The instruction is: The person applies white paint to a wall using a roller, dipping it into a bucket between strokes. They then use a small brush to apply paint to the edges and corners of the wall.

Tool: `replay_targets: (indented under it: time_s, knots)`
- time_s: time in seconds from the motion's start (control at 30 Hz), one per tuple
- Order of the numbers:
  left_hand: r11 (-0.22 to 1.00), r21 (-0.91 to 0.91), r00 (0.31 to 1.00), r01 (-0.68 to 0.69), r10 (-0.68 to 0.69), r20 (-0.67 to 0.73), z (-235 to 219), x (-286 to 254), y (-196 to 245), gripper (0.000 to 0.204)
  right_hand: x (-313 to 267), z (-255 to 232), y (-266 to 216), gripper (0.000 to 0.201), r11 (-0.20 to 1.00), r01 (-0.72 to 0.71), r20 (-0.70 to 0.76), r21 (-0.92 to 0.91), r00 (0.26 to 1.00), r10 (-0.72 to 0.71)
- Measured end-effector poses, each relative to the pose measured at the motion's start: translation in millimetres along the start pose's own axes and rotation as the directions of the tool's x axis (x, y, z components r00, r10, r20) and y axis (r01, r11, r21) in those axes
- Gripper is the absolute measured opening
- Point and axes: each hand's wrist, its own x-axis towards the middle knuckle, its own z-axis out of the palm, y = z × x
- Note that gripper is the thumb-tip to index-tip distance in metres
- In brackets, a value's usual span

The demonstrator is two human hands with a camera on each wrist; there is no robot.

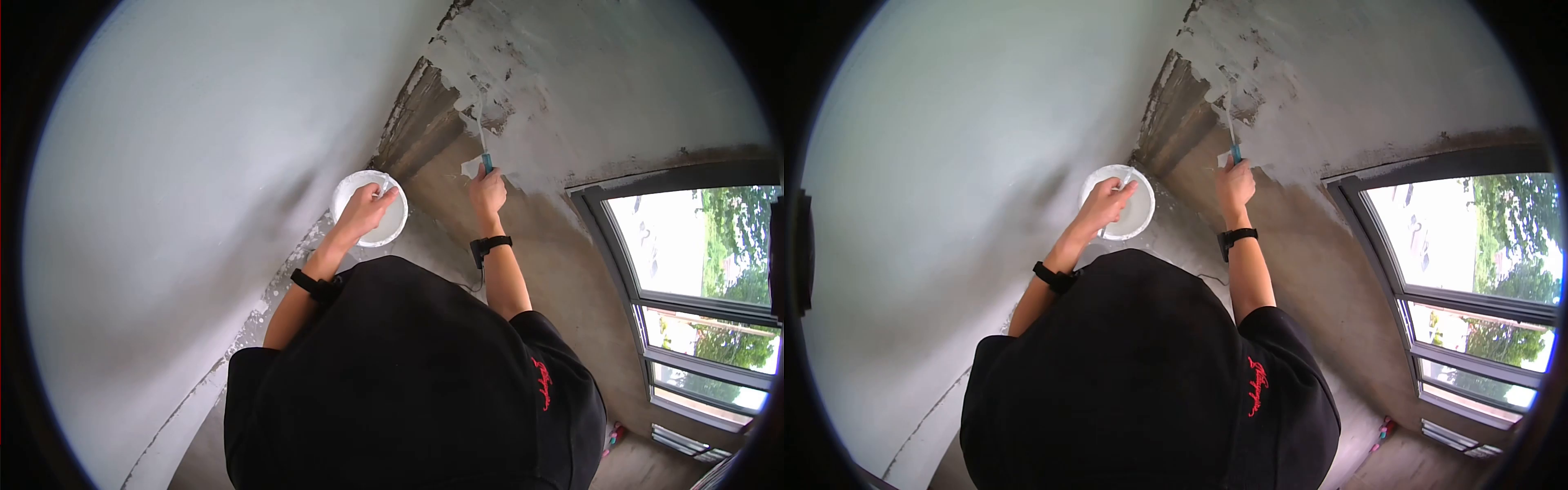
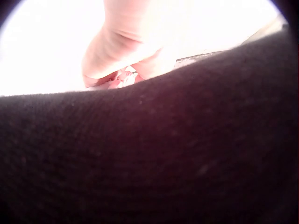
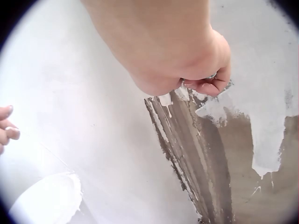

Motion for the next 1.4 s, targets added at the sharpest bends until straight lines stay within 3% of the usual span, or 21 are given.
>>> replay_targets:
  time_s: [0.13,0.43,0.6,0.77,0.83,1.13,1.4]
  knots:
    - [0.998,-0.061,1.000,0.000,0.000,0.010,3.6,-1.9,3.7,0.039,-22.4,-16.8,32.6,0.039,0.995,-0.093,-0.010,-0.043,0.996,0.092]
    - [0.998,0.023,0.990,0.060,-0.062,0.123,10.4,-0.6,-3.5,0.042,-59.0,-47.8,81.9,0.035,0.964,-0.209,-0.073,-0.165,0.977,0.199]
    - [0.996,0.053,0.990,0.071,-0.077,0.119,8.4,0.4,-8.9,0.045,-62.5,-59.1,82.0,0.035,0.985,-0.086,-0.100,-0.149,0.992,0.071]
    - [0.996,0.030,0.989,0.089,-0.092,0.112,4.9,-4.9,-4.4,0.040,-37.2,-55.4,40.9,0.033,0.993,0.015,-0.131,-0.120,0.991,-0.031]
    - [0.992,0.070,0.984,0.107,-0.116,0.139,1.4,-3.1,-8.2,0.049,-21.4,-49.1,14.8,0.032,0.993,0.085,-0.176,-0.078,0.980,-0.097]
    - [0.994,0.070,0.991,0.086,-0.093,0.099,-10.7,-4.7,-11.5,0.050,38.1,-22.0,-81.4,0.035,0.957,0.289,-0.136,-0.020,0.948,-0.289]
    - [0.993,0.076,0.992,0.093,-0.099,0.078,-14.4,-3.2,-10.3,0.051,49.5,-9.4,-94.7,0.035,0.976,0.217,-0.104,0.032,0.971,-0.213]
